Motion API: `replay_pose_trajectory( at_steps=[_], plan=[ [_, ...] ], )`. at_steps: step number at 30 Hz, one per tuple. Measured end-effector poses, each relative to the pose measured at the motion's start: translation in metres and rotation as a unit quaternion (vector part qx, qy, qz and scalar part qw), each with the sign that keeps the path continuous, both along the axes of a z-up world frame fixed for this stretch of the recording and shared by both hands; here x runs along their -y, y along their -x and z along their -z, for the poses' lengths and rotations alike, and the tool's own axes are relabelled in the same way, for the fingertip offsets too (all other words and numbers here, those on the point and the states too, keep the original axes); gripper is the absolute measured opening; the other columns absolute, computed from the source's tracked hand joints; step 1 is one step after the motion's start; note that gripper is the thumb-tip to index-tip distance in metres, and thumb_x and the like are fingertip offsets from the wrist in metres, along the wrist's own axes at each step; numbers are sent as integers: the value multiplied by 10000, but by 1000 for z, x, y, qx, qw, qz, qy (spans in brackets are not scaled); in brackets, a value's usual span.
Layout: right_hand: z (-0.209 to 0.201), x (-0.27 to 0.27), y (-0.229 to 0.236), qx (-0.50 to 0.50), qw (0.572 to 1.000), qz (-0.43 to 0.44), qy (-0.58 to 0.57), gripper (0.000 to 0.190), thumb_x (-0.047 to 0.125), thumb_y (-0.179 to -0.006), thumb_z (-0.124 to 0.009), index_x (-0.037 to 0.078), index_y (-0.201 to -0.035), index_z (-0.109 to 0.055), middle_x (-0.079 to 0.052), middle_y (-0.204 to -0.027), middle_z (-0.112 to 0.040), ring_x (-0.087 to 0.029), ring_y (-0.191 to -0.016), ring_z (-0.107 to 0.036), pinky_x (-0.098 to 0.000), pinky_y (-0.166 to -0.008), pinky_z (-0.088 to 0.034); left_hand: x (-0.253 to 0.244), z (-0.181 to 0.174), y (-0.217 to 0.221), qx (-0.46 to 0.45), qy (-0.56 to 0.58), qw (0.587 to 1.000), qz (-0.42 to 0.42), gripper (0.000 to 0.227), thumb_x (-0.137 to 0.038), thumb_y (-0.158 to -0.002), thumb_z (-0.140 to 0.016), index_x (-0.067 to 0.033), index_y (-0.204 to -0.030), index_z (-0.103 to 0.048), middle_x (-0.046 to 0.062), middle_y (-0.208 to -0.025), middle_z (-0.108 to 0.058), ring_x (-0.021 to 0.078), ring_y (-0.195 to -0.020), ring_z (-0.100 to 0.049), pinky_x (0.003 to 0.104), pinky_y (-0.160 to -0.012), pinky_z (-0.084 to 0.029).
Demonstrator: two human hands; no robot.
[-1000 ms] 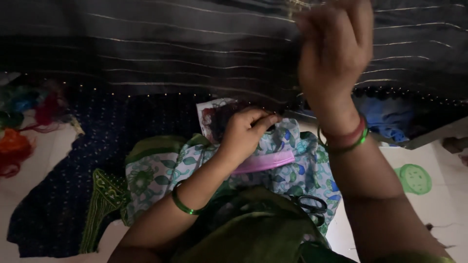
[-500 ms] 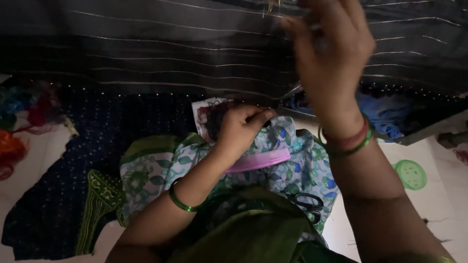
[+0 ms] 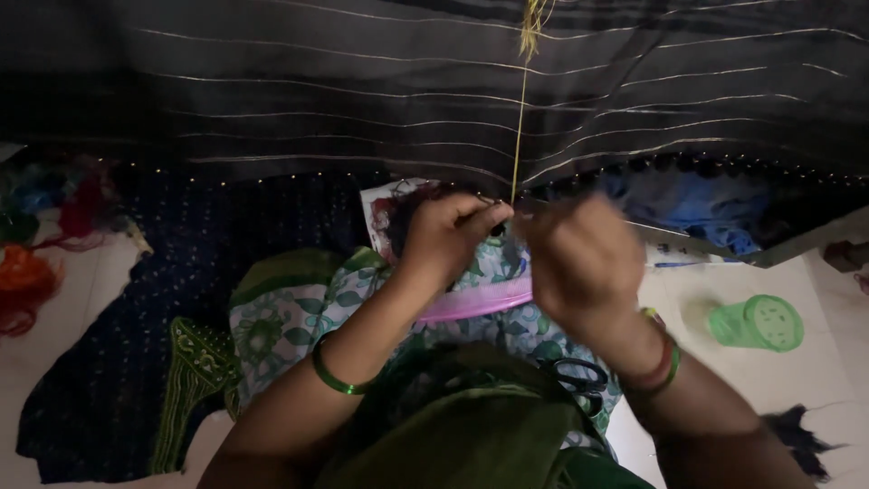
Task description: Manually sewing or attaching decorative elements to fabric/garment.
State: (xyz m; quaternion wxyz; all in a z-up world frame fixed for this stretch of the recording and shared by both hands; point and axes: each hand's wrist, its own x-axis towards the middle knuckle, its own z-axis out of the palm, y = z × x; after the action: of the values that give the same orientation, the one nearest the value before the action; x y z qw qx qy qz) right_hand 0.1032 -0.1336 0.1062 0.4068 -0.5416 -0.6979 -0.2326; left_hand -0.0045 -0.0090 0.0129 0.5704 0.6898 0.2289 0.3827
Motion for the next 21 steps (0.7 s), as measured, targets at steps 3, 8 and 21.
replay_pose_trajectory(
  at_steps=[3, 8, 21],
  plan=[
    [35, 18, 6, -54, 993, -5, 101, 226, -136, -777, -683, 17, -938, -724, -105, -879, -655, -284, -781, -630, -386, -671, -493, 1, 1, -1, -43, 185, 981, 39, 216, -214, -960, -723, -33, -1040, -809, 74, -789, -726, 120, -631, -584, 249, -566, -465],
    [84, 44, -35, -251, 910, -171, 281, 110, 17, -871, -756, 35, -980, -751, -42, -987, -734, -206, -910, -721, -337, -786, -589, -3, 31, -3, 104, 362, 914, 152, 250, -210, -996, -700, 12, -1095, -760, 26, -787, -686, 72, -673, -616, 209, -622, -495],
    [68, 68, -49, -505, 858, -87, 28, 69, -15, -1053, -694, 43, -1022, -713, -87, -1014, -733, -170, -883, -717, -342, -841, -637, 22, -1, -10, 71, 330, 936, 104, 264, -226, -942, -659, -7, -1074, -724, 1, -988, -760, 97, -634, -689, 202, -457, -433]
  ],
)
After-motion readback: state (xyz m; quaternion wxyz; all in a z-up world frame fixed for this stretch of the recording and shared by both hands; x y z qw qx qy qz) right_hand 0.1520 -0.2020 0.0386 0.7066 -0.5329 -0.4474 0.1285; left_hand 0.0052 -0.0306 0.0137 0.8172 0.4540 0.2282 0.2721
